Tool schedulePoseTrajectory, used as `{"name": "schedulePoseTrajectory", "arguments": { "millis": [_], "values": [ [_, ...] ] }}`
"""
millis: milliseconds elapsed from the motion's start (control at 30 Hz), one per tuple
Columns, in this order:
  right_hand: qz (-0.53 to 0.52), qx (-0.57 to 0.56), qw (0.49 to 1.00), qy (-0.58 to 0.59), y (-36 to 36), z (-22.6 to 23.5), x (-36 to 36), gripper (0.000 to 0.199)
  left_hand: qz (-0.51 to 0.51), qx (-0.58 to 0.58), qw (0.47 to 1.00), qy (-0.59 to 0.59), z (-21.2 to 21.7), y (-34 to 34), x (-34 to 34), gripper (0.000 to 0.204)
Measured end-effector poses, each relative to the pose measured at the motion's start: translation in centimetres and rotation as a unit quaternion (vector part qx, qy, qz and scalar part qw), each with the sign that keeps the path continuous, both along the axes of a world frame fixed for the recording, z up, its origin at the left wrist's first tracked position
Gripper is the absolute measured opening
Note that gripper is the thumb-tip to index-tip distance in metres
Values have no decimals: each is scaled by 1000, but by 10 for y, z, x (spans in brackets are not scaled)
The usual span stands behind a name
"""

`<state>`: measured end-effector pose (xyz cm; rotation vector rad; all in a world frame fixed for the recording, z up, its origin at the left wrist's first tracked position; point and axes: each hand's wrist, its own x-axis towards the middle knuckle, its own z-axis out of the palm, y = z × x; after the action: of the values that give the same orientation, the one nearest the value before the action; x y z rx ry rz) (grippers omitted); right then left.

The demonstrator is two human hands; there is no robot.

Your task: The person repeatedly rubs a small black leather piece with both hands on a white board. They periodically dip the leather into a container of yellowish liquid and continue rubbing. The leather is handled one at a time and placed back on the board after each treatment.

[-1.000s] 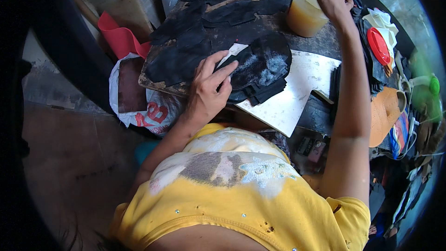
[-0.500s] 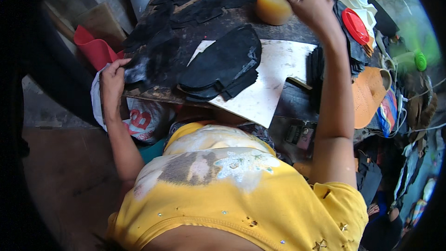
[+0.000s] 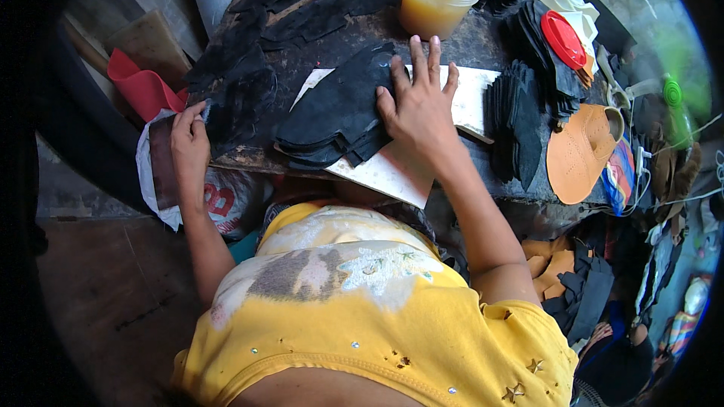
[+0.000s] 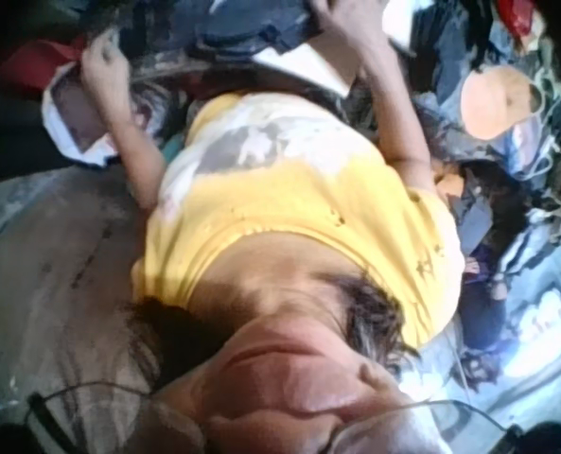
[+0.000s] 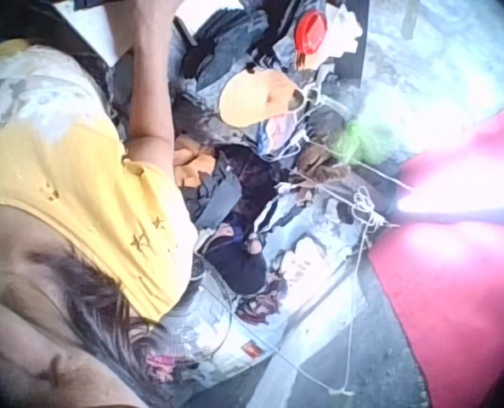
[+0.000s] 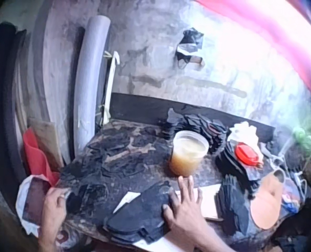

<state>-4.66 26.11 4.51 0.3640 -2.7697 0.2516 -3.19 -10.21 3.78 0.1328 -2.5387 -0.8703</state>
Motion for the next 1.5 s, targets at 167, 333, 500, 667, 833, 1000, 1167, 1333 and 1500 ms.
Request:
{"name": "schedulePoseTrajectory", "arguments": {
  "millis": [167,333,500,667,833,1000,1167,1333,1500],
  "values": [
    [63,-12,998,7,-11,6,19,50,-1,-31,999,26,-6,-7,0,35],
    [-2,-78,986,-145,1,24,-6,87,123,-208,970,42,7,7,12,51],
    [-29,-29,986,-163,4,27,-2,91,-140,-40,987,73,33,38,25,52],
    [-38,-26,990,-137,24,30,5,85,-360,-39,932,25,22,110,38,51],
    [9,-31,993,-113,18,26,9,65,-326,-52,939,91,11,117,35,40],
    [86,-55,992,-77,1,20,27,47,-318,-89,936,120,7,114,41,37],
    [-38,-64,991,-114,13,15,-1,65,-318,-89,934,140,4,115,42,38],
    [-7,-10,991,-133,23,10,-17,70,-323,-72,928,173,-1,114,41,35],
    [38,71,991,-103,19,18,-14,60,-323,8,928,186,-7,111,42,29]
  ]
}}
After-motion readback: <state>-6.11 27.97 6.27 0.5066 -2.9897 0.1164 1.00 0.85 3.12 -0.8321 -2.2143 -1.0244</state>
